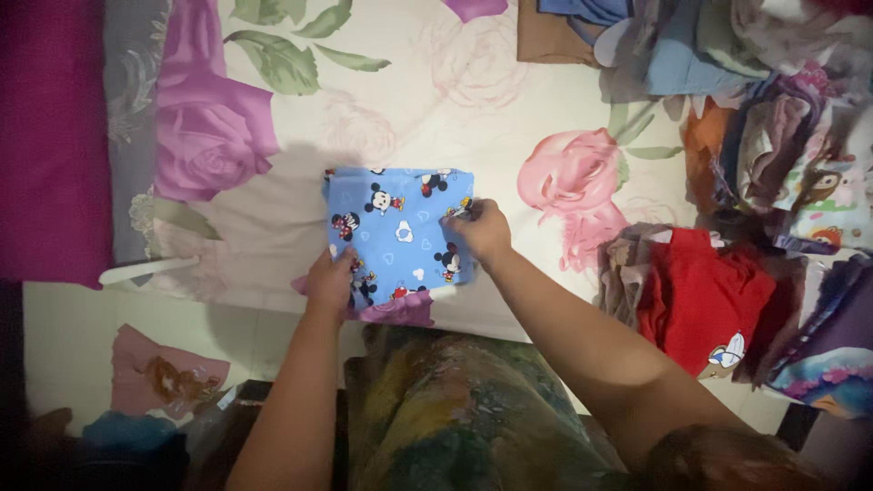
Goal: The person folds several items of clothing by hand on a bed, including a pink shirt and a blue patterned garment, and places them into organized stacks.
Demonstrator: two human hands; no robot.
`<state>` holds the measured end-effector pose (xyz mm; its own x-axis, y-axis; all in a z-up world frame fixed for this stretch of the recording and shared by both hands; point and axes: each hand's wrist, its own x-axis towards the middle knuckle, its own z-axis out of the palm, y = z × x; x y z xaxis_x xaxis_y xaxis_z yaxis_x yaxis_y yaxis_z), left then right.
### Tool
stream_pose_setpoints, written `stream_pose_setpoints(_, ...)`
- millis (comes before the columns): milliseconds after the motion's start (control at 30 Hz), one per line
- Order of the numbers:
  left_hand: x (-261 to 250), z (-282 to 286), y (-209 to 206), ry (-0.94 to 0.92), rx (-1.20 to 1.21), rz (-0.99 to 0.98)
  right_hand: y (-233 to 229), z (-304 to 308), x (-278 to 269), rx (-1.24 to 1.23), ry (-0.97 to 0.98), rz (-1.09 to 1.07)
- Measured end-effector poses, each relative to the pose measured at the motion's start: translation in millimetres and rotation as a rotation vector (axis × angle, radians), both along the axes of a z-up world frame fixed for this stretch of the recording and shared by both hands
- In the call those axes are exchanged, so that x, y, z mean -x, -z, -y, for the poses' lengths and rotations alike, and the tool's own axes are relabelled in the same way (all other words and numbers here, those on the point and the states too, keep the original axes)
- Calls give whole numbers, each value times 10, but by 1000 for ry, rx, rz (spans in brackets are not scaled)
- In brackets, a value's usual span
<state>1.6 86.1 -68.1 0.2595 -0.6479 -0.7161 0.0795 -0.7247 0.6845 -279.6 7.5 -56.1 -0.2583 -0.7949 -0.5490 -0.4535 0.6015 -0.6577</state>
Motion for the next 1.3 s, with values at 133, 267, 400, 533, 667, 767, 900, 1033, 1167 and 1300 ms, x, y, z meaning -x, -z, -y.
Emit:
stream_pose_setpoints(133, 25, -116, -224, 139, 70, 553, 45, 59, -24, -51, -54, 257)
stream_pose_setpoints(267, 228, -1, -504, -45, -17, 68, -262, -88, -186, -46, -94, 241)
stream_pose_setpoints(400, 556, 258, -936, -17, 23, -399, -831, -323, -356, 241, -417, 215)
stream_pose_setpoints(533, 796, 472, -1348, -62, 106, -951, -1626, -624, -435, 659, -900, 204)
stream_pose_setpoints(667, 1016, 519, -1674, -44, 134, -1166, -2342, -749, -341, 691, -1060, 37)
stream_pose_setpoints(767, 1231, 602, -1887, 3, 124, -1231, -2884, -803, 13, 663, -1065, 28)
stream_pose_setpoints(900, 1592, 875, -2214, 96, 101, -1277, -3301, -894, 511, 915, -637, 14)
stream_pose_setpoints(1033, 2004, 1068, -2491, 200, 66, -1320, -3210, -776, 915, 828, 237, 358)
stream_pose_setpoints(1167, 2387, 1110, -2605, 270, 18, -1354, -3197, -668, 1450, 422, 539, 743)
stream_pose_setpoints(1300, 2558, 1023, -2610, 298, -69, -1317, -3274, -683, 1700, 256, 619, 1108)
